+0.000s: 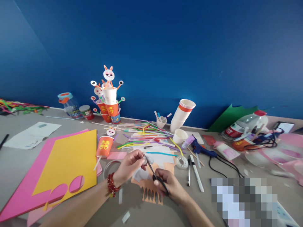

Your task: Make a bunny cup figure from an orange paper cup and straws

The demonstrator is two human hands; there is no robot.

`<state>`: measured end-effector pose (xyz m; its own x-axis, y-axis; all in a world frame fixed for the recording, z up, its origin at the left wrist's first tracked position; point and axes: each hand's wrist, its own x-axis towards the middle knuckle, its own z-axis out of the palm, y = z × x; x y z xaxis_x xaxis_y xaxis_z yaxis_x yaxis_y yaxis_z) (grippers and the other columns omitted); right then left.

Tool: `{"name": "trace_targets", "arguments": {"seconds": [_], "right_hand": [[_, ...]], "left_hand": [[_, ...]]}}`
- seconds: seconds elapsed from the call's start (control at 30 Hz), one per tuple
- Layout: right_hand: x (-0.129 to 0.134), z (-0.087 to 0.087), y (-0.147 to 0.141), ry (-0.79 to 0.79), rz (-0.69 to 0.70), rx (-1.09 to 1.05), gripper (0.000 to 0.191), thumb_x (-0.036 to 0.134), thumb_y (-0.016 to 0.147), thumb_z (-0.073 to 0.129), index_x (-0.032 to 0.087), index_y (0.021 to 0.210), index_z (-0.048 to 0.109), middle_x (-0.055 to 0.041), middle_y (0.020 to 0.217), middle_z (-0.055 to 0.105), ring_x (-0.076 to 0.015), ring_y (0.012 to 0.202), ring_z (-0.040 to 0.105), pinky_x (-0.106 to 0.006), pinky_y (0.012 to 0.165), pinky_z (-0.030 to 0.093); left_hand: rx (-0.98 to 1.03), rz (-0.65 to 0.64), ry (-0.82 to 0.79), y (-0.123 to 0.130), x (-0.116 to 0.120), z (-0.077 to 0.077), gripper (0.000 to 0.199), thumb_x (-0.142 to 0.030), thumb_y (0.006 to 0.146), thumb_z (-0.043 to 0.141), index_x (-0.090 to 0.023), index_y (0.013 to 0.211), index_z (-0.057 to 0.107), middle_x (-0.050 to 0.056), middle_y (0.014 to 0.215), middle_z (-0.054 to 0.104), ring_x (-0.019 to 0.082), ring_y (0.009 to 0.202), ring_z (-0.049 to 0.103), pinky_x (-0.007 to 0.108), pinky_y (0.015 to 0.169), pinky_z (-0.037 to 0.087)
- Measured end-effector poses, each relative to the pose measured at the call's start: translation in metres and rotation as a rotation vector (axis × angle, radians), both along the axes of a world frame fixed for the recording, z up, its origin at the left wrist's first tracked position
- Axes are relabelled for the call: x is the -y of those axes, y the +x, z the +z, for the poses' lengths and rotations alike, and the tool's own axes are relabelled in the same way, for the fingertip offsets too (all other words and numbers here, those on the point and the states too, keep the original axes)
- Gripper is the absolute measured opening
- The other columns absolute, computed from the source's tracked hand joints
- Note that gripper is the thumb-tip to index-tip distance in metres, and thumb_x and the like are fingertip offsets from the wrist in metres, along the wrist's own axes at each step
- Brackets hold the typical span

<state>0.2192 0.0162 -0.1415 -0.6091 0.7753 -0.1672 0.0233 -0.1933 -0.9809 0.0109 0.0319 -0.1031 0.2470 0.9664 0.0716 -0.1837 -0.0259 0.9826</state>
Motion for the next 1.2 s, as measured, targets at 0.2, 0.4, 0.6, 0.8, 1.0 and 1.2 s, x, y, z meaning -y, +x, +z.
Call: {"name": "trace_targets", "arguments": {"seconds": [0.2, 0.4, 0.6, 0.8, 1.0, 1.2], "right_hand": [[-0.001, -0.003, 0.003, 0.011, -0.002, 0.019, 0.055, 0.068, 0.074, 0.07, 0.022, 0.069, 0.039, 0.0085, 0.047, 0.046, -0.0056, 0.039, 0.034, -0.02, 0.041, 0.021], [-0.002, -0.003, 0.004, 0.048, -0.006, 0.04, 0.056, 0.069, 0.075, 0.068, 0.022, 0.068, 0.037, 0.0092, 0.048, 0.043, -0.0058, 0.04, 0.032, -0.021, 0.042, 0.02], [-0.001, 0.002, 0.002, 0.076, -0.021, 0.062, 0.057, 0.07, 0.076, 0.067, 0.023, 0.067, 0.035, 0.01, 0.047, 0.04, -0.0056, 0.04, 0.03, -0.022, 0.042, 0.018], [0.0, 0.002, 0.001, 0.069, -0.03, 0.042, 0.056, 0.069, 0.075, 0.067, 0.023, 0.067, 0.037, 0.0098, 0.047, 0.041, -0.0057, 0.039, 0.031, -0.022, 0.042, 0.018], [0.0, 0.001, 0.001, 0.067, -0.028, 0.045, 0.055, 0.068, 0.076, 0.067, 0.022, 0.068, 0.038, 0.0096, 0.046, 0.042, -0.0059, 0.039, 0.03, -0.021, 0.042, 0.019], [0.001, 0.001, 0.0, 0.046, -0.035, 0.026, 0.055, 0.067, 0.076, 0.069, 0.023, 0.068, 0.037, 0.0098, 0.047, 0.042, -0.0053, 0.038, 0.03, -0.021, 0.041, 0.019]], "left_hand": [[-0.004, -0.011, -0.014, 0.001, 0.001, 0.0, 0.026, -0.038, 0.085, 0.065, -0.017, 0.075, 0.054, 0.0, 0.07, 0.061, 0.013, 0.061, 0.062, 0.027, 0.062, 0.048], [-0.003, -0.006, -0.028, 0.001, 0.0, 0.003, 0.027, -0.038, 0.083, 0.067, -0.017, 0.073, 0.054, 0.0, 0.069, 0.061, 0.013, 0.06, 0.061, 0.027, 0.062, 0.047], [0.004, -0.011, -0.044, 0.0, 0.0, 0.003, 0.027, -0.038, 0.083, 0.067, -0.017, 0.073, 0.054, 0.0, 0.068, 0.061, 0.013, 0.06, 0.061, 0.027, 0.063, 0.047], [0.007, -0.006, -0.039, 0.0, -0.001, 0.002, 0.025, -0.037, 0.084, 0.066, -0.017, 0.074, 0.054, 0.0, 0.069, 0.062, 0.014, 0.062, 0.062, 0.027, 0.064, 0.047], [-0.018, 0.011, -0.028, -0.001, 0.0, 0.007, 0.026, -0.039, 0.084, 0.066, -0.016, 0.073, 0.057, 0.002, 0.069, 0.063, 0.015, 0.062, 0.062, 0.027, 0.064, 0.047], [0.004, 0.032, -0.029, 0.001, 0.0, 0.008, 0.027, -0.04, 0.083, 0.067, -0.016, 0.074, 0.059, 0.001, 0.067, 0.062, 0.014, 0.062, 0.061, 0.027, 0.063, 0.048]]}}
